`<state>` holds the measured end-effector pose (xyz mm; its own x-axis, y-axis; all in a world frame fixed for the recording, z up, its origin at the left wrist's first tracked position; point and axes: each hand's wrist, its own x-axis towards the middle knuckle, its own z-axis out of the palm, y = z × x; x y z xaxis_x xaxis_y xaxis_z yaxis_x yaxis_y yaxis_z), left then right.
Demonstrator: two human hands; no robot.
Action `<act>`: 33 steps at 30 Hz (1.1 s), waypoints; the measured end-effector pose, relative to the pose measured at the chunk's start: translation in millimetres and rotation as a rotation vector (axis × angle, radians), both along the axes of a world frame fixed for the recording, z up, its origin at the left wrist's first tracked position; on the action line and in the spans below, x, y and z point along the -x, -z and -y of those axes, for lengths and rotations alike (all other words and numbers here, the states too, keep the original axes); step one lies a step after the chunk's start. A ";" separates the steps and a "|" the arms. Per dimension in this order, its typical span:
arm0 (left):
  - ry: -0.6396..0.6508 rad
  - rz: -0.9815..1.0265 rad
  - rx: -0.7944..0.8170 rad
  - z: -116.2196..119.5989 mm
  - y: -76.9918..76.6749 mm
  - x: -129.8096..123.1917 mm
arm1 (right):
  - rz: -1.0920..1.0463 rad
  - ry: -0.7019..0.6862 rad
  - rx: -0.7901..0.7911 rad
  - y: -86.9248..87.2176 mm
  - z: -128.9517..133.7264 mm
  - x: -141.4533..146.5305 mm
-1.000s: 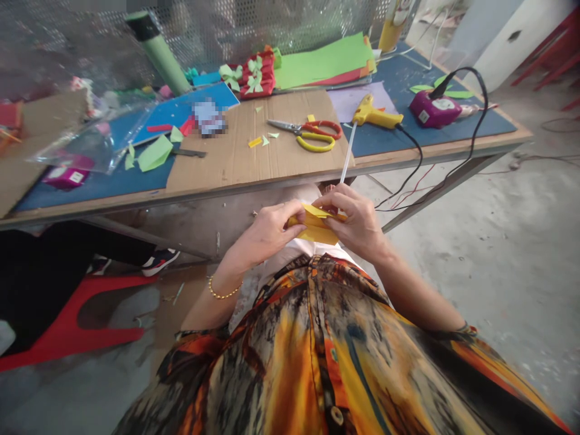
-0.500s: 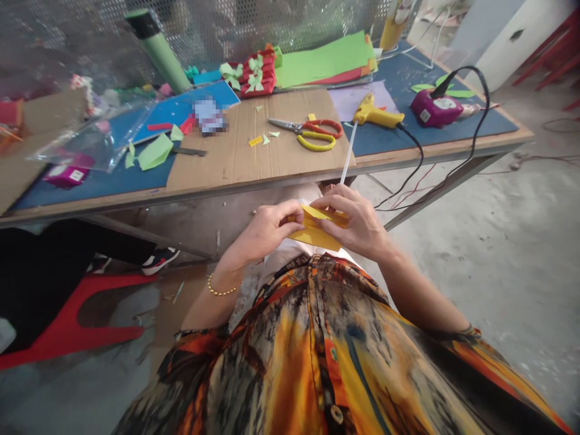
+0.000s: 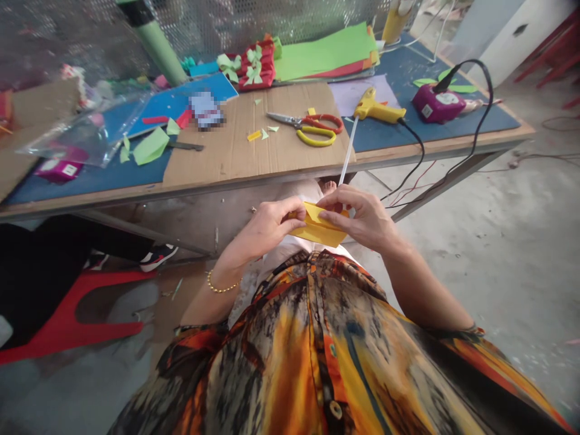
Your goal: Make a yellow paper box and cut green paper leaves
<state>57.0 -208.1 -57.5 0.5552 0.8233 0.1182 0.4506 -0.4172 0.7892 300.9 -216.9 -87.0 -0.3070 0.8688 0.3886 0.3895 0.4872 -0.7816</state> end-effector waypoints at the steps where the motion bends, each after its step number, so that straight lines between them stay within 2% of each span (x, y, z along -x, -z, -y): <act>1: 0.001 0.001 0.002 0.0 0.3 -0.1 | -0.004 -0.002 0.004 0.7 0.2 0.2; 8: -0.029 0.013 0.021 2.0 0.8 -3.7 | 0.053 0.010 -0.021 5.8 0.4 1.6; 14: -0.092 -0.018 0.006 4.1 2.9 -6.0 | 0.245 0.084 -0.177 10.4 3.2 5.7; 18: -0.097 0.001 0.033 2.8 7.6 -4.1 | 0.290 0.106 -0.242 12.2 7.3 7.0; 24: -0.101 0.063 0.113 5.1 14.2 -3.3 | 0.312 0.074 -0.235 12.6 12.6 5.9; 28: -0.101 0.070 0.232 19.8 27.3 -2.0 | 0.332 0.001 -0.159 21.5 23.2 5.4; 33: -0.093 0.063 0.378 45.0 54.8 7.6 | 0.398 -0.130 -0.072 40.6 42.6 9.9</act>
<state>49.4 -253.1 -112.2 0.4779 0.8616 -0.1708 0.4182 -0.0522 0.9068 291.0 -259.6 -127.6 -0.5507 0.7879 0.2755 0.5856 0.5999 -0.5452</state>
